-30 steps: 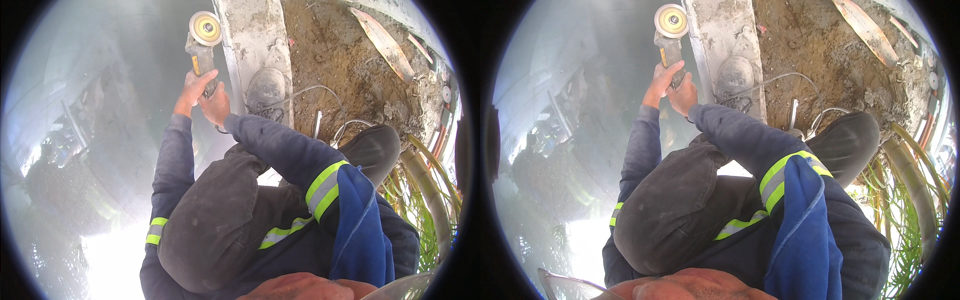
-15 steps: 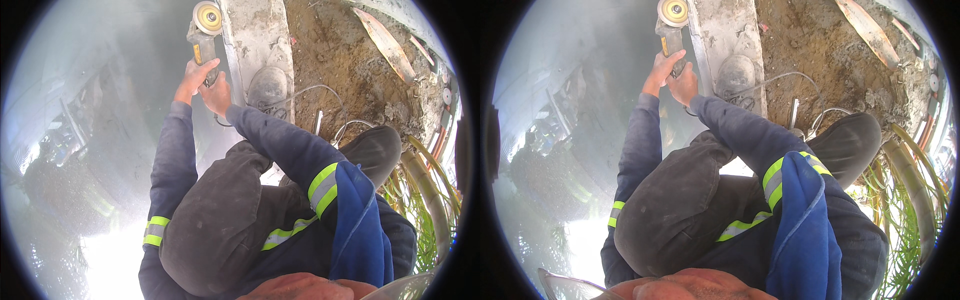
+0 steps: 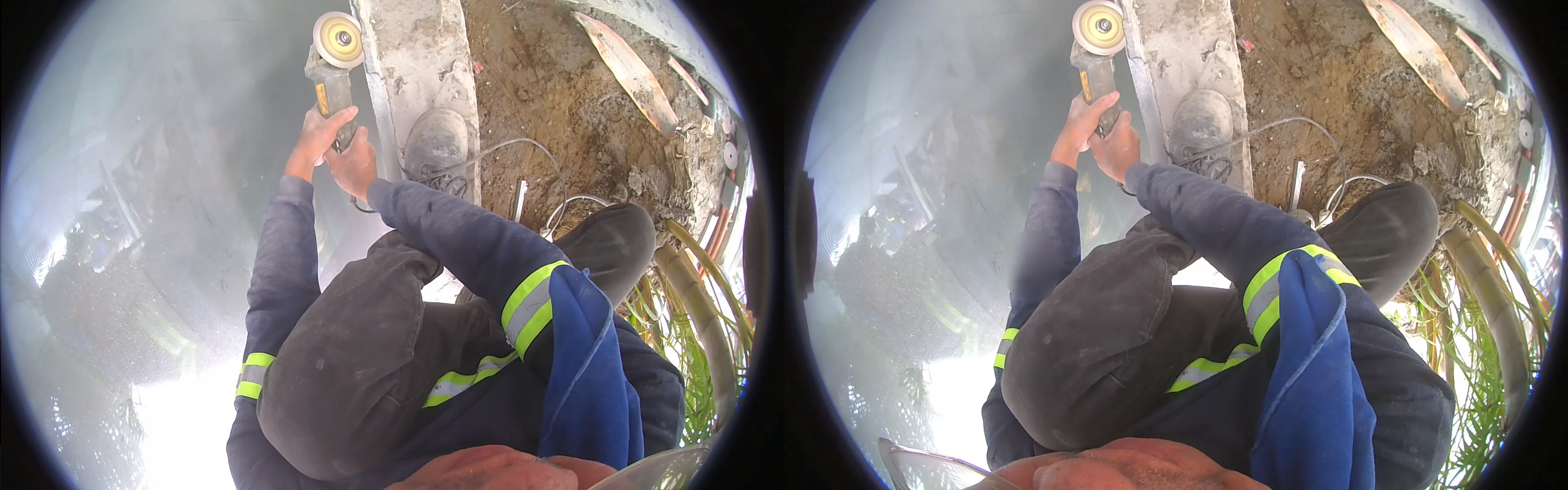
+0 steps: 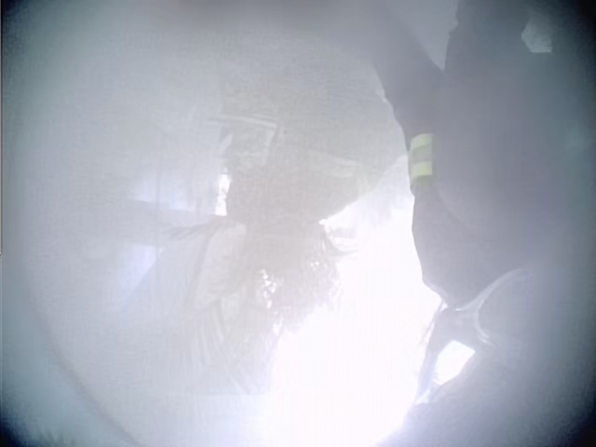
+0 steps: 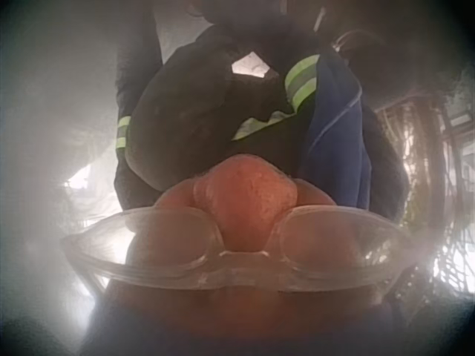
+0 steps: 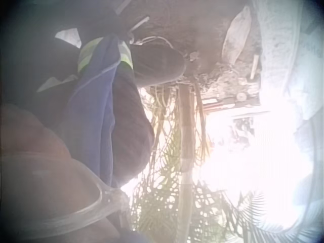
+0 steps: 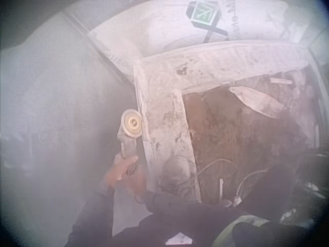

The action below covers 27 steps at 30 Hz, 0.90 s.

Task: The person uses an angle grinder to cut and smooth the edges of a concrete structure. They hold the tool with both hands and move it along the vertical and horizontal edges, generating dust.

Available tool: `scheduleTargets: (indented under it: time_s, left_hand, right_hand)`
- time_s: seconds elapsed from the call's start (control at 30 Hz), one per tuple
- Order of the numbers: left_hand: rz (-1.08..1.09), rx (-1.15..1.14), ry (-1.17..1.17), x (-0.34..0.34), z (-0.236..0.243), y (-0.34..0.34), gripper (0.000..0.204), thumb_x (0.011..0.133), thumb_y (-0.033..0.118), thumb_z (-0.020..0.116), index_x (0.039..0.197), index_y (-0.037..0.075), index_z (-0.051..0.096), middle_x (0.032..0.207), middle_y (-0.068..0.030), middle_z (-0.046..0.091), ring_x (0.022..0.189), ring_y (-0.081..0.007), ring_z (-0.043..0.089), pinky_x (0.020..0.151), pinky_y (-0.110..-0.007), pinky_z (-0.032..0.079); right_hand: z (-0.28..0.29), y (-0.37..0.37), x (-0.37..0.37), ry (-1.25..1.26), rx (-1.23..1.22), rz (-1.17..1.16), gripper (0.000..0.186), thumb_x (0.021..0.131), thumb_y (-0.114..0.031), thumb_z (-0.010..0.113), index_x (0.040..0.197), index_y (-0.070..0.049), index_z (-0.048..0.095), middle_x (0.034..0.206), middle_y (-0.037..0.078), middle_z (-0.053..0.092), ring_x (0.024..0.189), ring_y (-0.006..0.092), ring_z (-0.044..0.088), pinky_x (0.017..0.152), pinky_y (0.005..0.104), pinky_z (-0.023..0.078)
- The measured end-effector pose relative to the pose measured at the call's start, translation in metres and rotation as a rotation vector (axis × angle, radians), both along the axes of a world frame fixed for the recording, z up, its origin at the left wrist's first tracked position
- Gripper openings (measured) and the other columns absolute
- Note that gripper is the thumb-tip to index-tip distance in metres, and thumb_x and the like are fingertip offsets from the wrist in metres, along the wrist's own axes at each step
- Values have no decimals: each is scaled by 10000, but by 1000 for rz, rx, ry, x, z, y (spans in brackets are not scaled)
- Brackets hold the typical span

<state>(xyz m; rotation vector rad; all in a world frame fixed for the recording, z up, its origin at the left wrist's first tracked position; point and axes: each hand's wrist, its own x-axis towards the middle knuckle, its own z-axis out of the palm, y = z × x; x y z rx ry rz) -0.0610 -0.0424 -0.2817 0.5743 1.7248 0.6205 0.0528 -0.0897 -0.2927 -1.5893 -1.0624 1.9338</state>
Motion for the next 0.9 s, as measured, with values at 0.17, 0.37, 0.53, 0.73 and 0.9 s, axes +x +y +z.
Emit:
scheduleTargets:
  time_s: [0.17, 0.37, 0.53, 0.73, 0.9]
  left_hand:
    - [2, 24, -18, 1, 0, -4, 502, 896, 218, 802, 1282, -32, 599, 1067, -81, 660, 910, -173, 663, 784, -357, 557]
    - [13, -35, -16, 3, 5, -11, 579, 870, 220, 817, 1341, -22, 582, 1162, -123, 671, 1005, -209, 668, 854, -377, 557]
    - [21, -26, 6, 3, 6, -19, 530, 887, 225, 805, 1298, -33, 592, 1109, -103, 663, 950, -189, 665, 809, -367, 560]
    - [22, -9, -19, 1, -1, -17, 544, 866, 225, 821, 1296, -28, 603, 1118, -105, 669, 970, -195, 665, 833, -374, 557]
    - [22, -2, -16, 0, -7, -10, 558, 850, 234, 833, 1293, -24, 611, 1129, -109, 673, 987, -204, 666, 857, -384, 551]
  right_hand:
    - [-5, -6, -1, -19, 16, 3, 550, 888, -310, 782, 1070, 63, 420, 875, 226, 684, 800, 370, 715, 728, 467, 542]
    - [4, -10, 3, -11, -26, 21, 560, 895, -313, 784, 1087, 59, 411, 895, 224, 672, 823, 355, 714, 738, 464, 543]
    - [17, -10, 10, 40, -93, 57, 505, 896, -233, 735, 1123, 67, 398, 976, 284, 689, 912, 440, 710, 798, 506, 540]
    - [8, -11, 5, -27, -44, 44, 533, 898, -272, 755, 1119, 59, 403, 967, 264, 683, 892, 408, 715, 787, 481, 547]
    - [2, -5, 6, 20, -44, 25, 540, 887, -285, 765, 1104, 61, 412, 952, 269, 684, 882, 416, 716, 776, 489, 542]
